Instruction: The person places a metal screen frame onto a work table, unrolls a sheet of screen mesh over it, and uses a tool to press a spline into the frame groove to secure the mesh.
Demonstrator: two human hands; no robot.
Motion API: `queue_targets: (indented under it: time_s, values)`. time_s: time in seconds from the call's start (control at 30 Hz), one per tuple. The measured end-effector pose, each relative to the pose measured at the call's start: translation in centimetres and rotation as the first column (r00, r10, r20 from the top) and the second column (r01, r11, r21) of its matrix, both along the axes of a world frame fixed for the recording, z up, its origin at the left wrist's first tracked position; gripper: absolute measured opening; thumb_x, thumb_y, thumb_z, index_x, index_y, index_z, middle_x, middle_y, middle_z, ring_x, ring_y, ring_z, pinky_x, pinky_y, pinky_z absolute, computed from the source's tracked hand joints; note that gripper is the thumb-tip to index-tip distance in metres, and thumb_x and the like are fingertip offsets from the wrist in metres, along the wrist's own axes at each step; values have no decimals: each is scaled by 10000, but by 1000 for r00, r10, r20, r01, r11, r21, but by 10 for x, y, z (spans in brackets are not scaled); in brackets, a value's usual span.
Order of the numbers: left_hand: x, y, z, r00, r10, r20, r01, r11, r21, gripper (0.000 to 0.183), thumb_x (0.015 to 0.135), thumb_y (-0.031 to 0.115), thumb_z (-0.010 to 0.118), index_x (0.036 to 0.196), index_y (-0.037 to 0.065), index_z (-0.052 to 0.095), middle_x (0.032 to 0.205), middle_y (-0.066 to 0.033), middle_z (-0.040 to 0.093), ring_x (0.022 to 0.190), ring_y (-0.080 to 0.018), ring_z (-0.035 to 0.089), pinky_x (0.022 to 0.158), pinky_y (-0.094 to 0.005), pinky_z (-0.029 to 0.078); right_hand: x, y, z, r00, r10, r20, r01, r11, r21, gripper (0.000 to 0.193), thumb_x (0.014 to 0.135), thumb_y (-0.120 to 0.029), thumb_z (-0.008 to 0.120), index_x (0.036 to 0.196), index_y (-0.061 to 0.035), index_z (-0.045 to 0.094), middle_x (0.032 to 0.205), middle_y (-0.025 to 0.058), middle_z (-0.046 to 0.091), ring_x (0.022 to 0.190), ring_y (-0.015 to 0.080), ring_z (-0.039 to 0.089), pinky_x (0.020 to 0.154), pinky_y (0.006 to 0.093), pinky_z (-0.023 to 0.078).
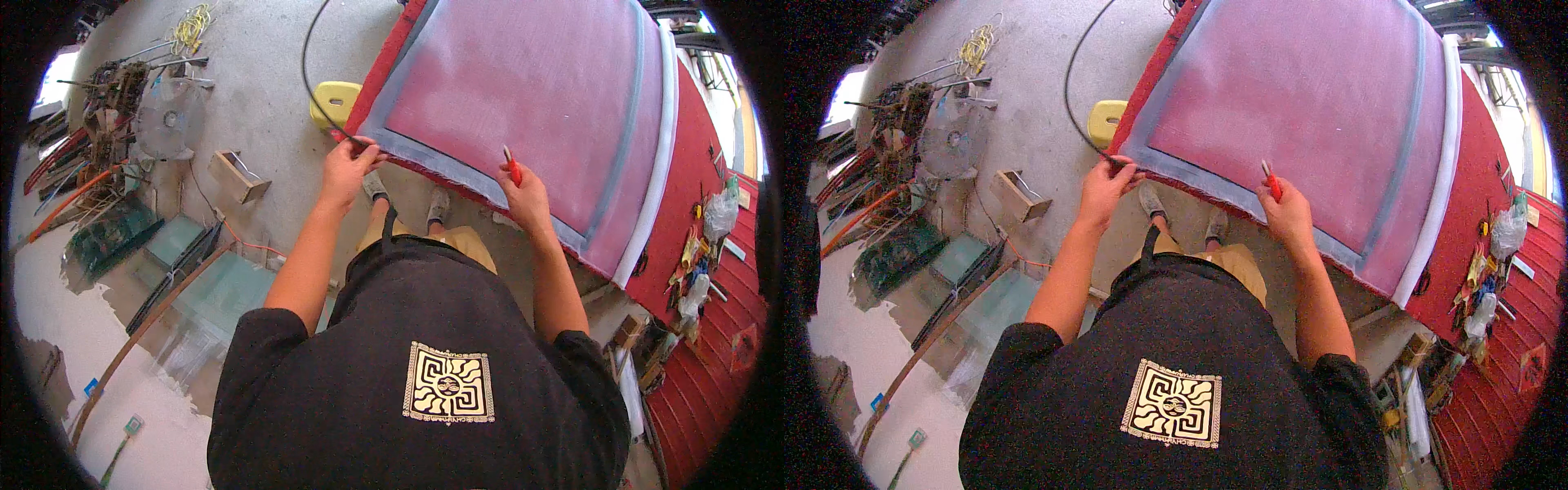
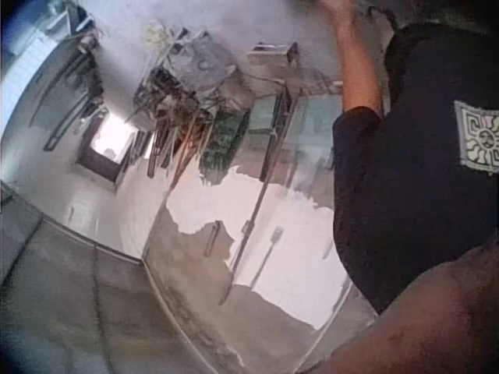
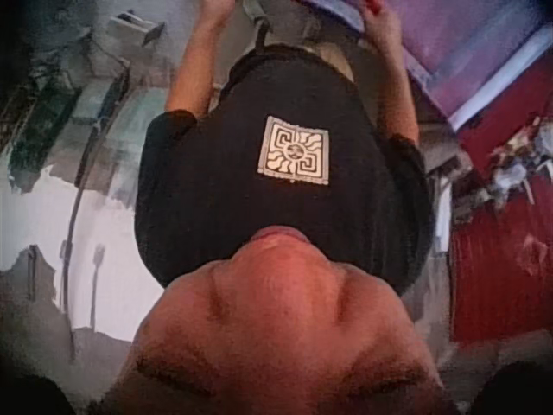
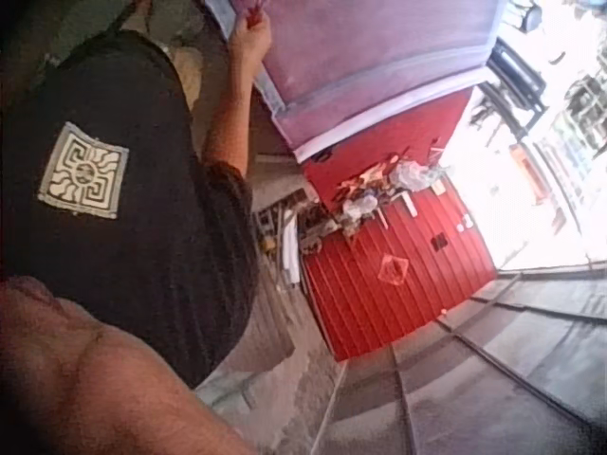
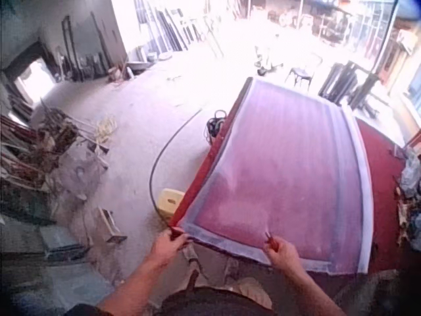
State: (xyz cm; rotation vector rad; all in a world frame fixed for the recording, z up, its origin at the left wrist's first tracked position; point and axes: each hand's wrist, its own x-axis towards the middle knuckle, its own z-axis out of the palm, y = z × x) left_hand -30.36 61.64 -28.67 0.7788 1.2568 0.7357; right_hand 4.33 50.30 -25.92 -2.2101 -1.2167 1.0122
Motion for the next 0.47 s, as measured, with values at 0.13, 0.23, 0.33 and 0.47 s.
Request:
queue_targets:
  time_s: [0.13, 0.23, 0.33, 0.47]
  values:
    - [24, 16, -20, 984, -44, -175, 58, 996, 75, 151, 974, 114, 757, 1088, 18, 732, 922, -36, 750, 833, -119, 684, 759, -294, 544, -37, 9, 7, 998, 61, 7, -61, 996, -63, 418, 987, -290, 707, 1293, -10, 663, 943, 142, 699, 915, 252, 689, 880, 387, 532]
    - [20, 26, -60, 959, 44, -281, 14, 979, 201, 172, 946, 131, 783, 1063, 9, 749, 914, -39, 753, 823, -127, 678, 766, -312, 541, -60, 22, 9, 995, 96, 15, -96, 995, -24, 395, 981, -266, 695, 1286, -19, 652, 991, 186, 721, 945, 331, 707, 884, 425, 533]
    - [7, 34, -82, 927, 76, -367, 17, 969, 245, 184, 938, 143, 801, 1059, 13, 755, 913, -35, 753, 819, -130, 669, 771, -322, 537, -59, 30, 3, 985, 156, 68, -150, 985, -81, 422, 972, -255, 689, 1329, -40, 631, 1131, 251, 729, 1058, 438, 699, 924, 501, 530]
    - [5, 37, -78, 917, 113, -382, -17, 970, 244, 199, 934, 167, 817, 1087, 50, 768, 930, -61, 761, 830, -147, 675, 788, -331, 539, -50, 30, -15, 976, 209, 67, -201, 974, -106, 505, 962, -282, 713, 1404, -67, 597, 1175, 289, 719, 1123, 452, 692, 940, 514, 536]
